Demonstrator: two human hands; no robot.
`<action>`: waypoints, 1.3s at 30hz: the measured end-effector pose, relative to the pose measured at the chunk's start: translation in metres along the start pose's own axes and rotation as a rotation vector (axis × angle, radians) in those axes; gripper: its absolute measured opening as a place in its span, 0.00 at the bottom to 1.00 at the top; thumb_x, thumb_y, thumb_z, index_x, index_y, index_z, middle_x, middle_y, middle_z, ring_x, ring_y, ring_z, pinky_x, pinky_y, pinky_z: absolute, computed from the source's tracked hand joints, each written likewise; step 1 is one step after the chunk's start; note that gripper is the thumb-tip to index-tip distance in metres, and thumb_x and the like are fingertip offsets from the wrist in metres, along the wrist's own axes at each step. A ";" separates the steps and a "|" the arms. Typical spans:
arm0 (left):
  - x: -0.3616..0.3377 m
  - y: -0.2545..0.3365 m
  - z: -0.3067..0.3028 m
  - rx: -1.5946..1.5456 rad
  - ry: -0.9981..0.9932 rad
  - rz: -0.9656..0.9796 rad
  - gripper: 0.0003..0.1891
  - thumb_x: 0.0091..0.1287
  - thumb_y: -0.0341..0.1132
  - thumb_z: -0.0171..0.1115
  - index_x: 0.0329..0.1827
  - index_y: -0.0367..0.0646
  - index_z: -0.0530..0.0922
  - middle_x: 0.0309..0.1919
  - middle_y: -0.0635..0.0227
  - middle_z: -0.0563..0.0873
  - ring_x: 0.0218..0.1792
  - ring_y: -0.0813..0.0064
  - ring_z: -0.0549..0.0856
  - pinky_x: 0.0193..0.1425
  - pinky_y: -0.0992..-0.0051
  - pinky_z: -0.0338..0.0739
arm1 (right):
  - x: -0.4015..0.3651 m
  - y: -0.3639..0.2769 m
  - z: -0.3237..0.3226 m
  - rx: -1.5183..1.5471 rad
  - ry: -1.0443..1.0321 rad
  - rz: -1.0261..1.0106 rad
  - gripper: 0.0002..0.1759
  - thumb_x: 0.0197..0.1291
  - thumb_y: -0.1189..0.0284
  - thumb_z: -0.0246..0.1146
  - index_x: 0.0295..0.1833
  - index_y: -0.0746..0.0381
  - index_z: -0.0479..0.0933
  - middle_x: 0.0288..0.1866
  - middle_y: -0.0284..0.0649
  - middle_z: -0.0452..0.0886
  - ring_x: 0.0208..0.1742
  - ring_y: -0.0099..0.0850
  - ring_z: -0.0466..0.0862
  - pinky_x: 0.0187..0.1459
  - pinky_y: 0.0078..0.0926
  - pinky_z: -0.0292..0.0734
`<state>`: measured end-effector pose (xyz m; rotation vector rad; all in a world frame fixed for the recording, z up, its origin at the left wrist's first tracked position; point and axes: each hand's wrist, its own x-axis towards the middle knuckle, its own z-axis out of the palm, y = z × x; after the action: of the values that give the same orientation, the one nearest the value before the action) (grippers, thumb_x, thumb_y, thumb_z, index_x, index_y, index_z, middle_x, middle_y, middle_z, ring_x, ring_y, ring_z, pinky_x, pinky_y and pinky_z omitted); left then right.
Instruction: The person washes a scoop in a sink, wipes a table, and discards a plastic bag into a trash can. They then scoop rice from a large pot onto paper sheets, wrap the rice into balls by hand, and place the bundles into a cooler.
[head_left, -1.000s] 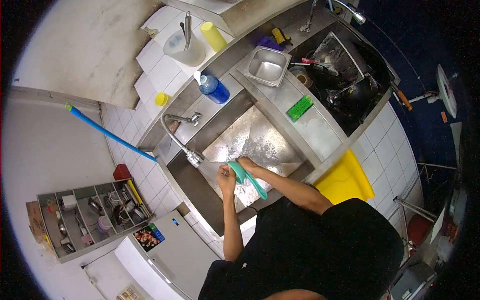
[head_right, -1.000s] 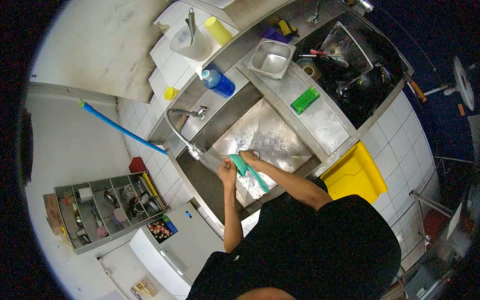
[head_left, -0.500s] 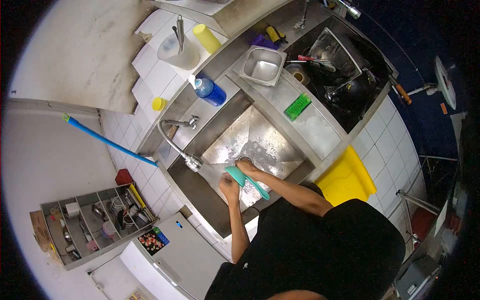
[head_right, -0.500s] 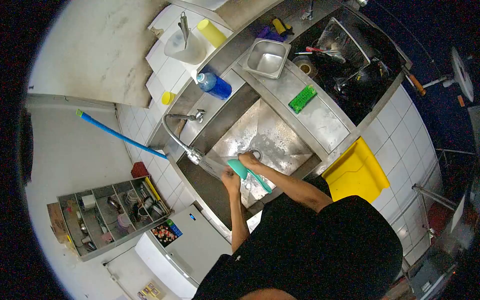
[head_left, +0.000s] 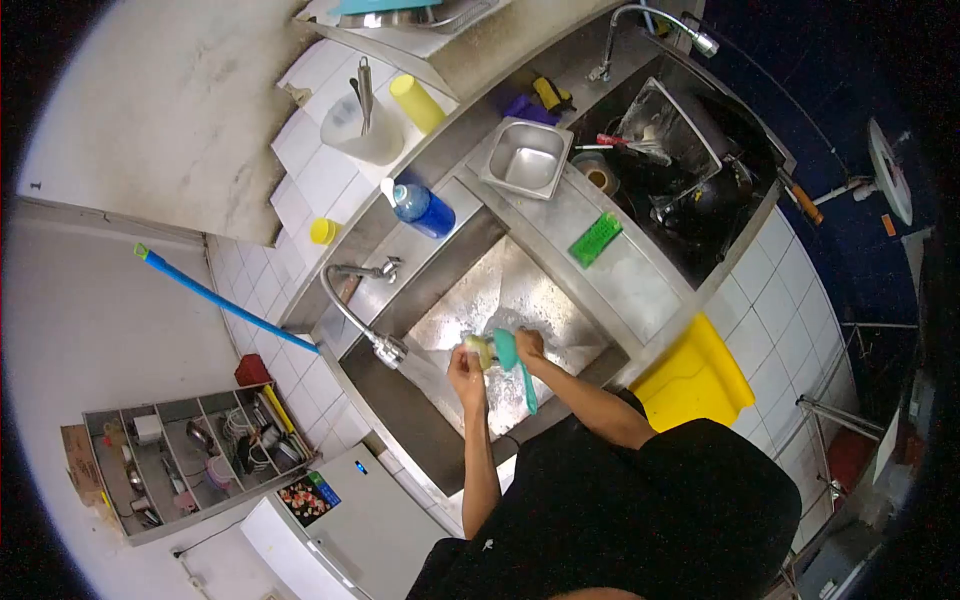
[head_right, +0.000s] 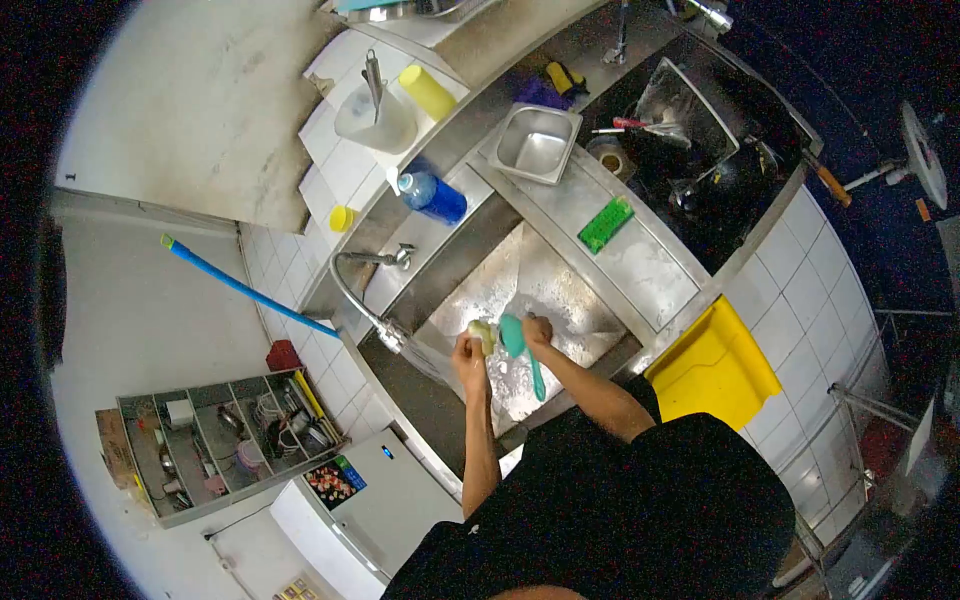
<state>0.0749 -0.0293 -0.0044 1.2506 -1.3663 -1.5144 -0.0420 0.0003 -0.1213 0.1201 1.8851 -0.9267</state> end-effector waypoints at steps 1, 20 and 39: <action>0.014 0.016 0.015 0.067 -0.069 -0.017 0.09 0.71 0.23 0.52 0.51 0.35 0.75 0.40 0.66 0.84 0.39 0.80 0.81 0.45 0.78 0.76 | -0.003 0.001 -0.012 -0.001 0.001 -0.001 0.29 0.66 0.55 0.50 0.38 0.74 0.81 0.42 0.59 0.84 0.44 0.52 0.84 0.49 0.43 0.76; 0.081 0.034 0.081 -0.157 -0.174 0.031 0.13 0.76 0.35 0.52 0.49 0.36 0.81 0.35 0.65 0.87 0.33 0.77 0.85 0.38 0.77 0.80 | 0.021 -0.004 -0.027 0.386 -0.167 0.058 0.30 0.63 0.47 0.61 0.43 0.68 0.79 0.37 0.42 0.81 0.37 0.37 0.80 0.38 0.39 0.74; -0.082 0.050 -0.059 0.452 0.298 0.187 0.12 0.68 0.35 0.62 0.45 0.34 0.80 0.33 0.54 0.85 0.37 0.70 0.84 0.44 0.70 0.77 | -0.119 -0.008 0.054 0.279 -0.521 0.016 0.18 0.70 0.56 0.52 0.49 0.59 0.77 0.44 0.36 0.79 0.41 0.28 0.79 0.40 0.29 0.77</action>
<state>0.1483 0.0240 0.0623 1.4990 -1.6182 -0.8738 0.0536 -0.0046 -0.0324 0.0526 1.2713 -1.0855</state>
